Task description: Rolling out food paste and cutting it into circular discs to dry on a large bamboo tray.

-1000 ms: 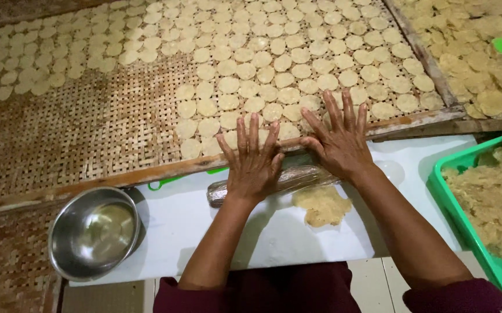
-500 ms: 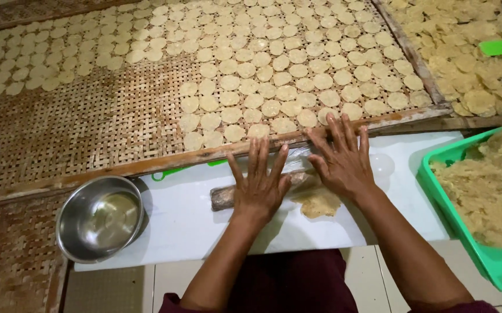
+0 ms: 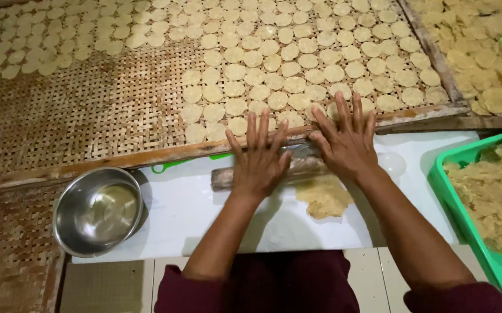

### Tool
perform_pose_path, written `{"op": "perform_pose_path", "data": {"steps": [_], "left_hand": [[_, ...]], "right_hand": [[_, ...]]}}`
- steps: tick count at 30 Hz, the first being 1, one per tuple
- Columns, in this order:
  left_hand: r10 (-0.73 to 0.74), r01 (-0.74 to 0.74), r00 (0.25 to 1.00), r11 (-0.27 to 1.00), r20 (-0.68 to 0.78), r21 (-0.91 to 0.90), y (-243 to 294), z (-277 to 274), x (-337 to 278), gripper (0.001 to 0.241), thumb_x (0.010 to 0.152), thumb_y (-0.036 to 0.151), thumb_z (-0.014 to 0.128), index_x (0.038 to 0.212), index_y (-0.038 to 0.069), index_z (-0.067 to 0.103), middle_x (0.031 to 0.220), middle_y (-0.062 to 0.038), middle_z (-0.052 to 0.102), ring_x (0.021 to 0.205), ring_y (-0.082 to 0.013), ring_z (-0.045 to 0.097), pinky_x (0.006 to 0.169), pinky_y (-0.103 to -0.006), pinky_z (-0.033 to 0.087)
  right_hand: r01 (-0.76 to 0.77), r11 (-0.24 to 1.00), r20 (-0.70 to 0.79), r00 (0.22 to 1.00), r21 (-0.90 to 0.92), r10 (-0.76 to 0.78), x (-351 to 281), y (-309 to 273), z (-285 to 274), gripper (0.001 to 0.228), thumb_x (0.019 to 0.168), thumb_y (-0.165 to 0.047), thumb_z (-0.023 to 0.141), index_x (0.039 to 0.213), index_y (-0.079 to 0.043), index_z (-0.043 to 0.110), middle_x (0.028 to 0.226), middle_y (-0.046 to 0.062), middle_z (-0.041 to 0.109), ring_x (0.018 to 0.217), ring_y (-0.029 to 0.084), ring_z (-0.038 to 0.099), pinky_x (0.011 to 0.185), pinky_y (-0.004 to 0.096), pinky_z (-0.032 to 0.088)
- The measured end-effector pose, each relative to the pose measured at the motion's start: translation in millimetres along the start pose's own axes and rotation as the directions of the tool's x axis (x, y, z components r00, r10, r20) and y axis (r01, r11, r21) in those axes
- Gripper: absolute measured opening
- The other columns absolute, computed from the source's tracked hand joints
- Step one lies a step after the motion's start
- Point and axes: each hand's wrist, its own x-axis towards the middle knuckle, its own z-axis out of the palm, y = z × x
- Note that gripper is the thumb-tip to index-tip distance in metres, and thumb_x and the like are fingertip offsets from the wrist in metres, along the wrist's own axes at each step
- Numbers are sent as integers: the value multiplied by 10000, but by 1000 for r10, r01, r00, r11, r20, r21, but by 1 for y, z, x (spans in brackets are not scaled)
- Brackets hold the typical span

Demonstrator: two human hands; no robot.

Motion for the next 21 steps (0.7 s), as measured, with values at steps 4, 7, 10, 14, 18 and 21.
{"op": "perform_pose_path", "data": {"steps": [4,7,10,14,18,21], "left_hand": [[-17,16,1000,1000,-26,-23,-4,-1,12,665,1059,594,244,1654,310,163,1724,-143,-86,1573,-371,-109,1149,-766,-38],[-2,4,996,1000,-84,25,-1,8,4,675,1063,599,295,1657,314,149,1723,-151,-92,1570,-380,-124,1145,-779,-30],[65,-51,970,996,-233,67,4,18,-19,705,1029,601,428,1627,281,234,1724,-176,14,1587,-380,-42,1137,-806,12],[252,-245,877,967,-410,71,2,24,-43,813,910,608,594,1583,221,352,1676,-216,231,1573,-413,142,1132,-823,75],[380,-363,794,922,-474,131,-9,31,-56,870,670,512,868,1420,232,529,1497,-154,440,1480,-393,332,1153,-752,224],[403,-399,792,910,-458,110,-26,71,-50,457,880,371,672,1306,222,597,1190,-40,539,1208,-278,531,1125,-580,366]], "right_hand": [[-1,1000,-3,1000,27,1,14,-2,-2,635,1034,-683,176,1603,-416,269,1732,94,-33,1546,380,-151,1176,722,-23],[-5,1000,4,1000,20,5,3,-4,-7,643,1046,-686,169,1615,-399,256,1727,96,-62,1546,360,-189,1192,687,-52],[32,999,-31,999,1,-32,-23,-8,-7,638,1048,-675,209,1608,-374,261,1728,116,-24,1565,380,-143,1196,681,-62],[152,988,-127,980,-39,-156,-46,3,1,674,1008,-659,316,1614,-370,251,1721,148,37,1573,407,-40,1214,671,15],[278,960,-102,956,26,-274,-61,13,-9,702,943,-599,533,1585,-400,330,1702,101,152,1548,424,109,1186,692,118],[340,935,84,939,-97,-333,-75,-6,-42,589,881,-496,659,1448,-433,512,1467,-83,556,1420,232,456,1217,680,138]]}}
